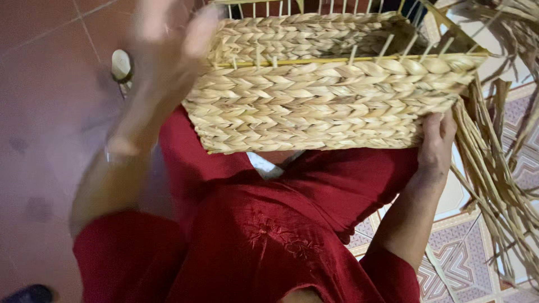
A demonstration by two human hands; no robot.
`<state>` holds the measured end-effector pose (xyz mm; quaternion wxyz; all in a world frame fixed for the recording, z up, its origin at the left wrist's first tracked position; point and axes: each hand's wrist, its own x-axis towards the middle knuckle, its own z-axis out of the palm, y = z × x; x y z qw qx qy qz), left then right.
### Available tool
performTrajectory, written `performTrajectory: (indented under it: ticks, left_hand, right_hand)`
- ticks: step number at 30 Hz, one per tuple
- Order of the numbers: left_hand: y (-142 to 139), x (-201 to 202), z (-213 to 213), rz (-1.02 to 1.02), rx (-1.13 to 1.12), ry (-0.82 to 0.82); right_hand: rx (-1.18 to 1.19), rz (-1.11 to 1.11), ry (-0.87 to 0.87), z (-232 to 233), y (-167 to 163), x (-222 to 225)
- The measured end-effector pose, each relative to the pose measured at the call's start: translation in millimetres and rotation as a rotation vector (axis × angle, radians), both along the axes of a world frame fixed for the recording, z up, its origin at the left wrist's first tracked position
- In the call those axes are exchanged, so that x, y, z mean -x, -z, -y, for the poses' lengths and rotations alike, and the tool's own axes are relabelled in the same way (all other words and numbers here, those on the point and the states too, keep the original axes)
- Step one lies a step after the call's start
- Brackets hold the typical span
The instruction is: The person sits on the floor weaving a water hyacinth basket. They tuck and weave strands of dried fiber around the basket rim and bamboo stakes, rotate the basket to work different sides, and use a small knife to trim excess fiber ends from the woven surface.
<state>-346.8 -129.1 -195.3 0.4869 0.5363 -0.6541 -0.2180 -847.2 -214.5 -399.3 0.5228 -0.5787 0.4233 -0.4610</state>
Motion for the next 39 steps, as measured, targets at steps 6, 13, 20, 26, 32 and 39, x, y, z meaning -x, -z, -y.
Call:
performTrajectory:
  ticks: [6, 13, 20, 26, 32, 39]
  left_hand:
    - [83, -13, -129, 0.374, -0.040, -0.365]
    - [109, 11, -100, 0.021, -0.198, -0.190]
    - [72, -16, -36, -0.671, -0.244, -0.003]
    - [119, -20, 19, -0.536, -0.152, -0.276]
    - [145, -28, 34, -0.378, -0.109, -0.427]
    - [134, -32, 16, -0.282, -0.149, -0.472]
  right_hand:
    - [-0.018, 0.216, -0.026, -4, 12, -4]
    - [-0.080, 0.256, 0.048, 13, -14, -17]
    - [0.151, 0.212, -0.025, 29, -29, -47]
    - [0.149, 0.075, 0.175, 76, -24, -67]
    - [0.227, 0.012, 0.170, 97, -27, -69]
    - [0.254, -0.044, 0.383, 78, -23, -70]
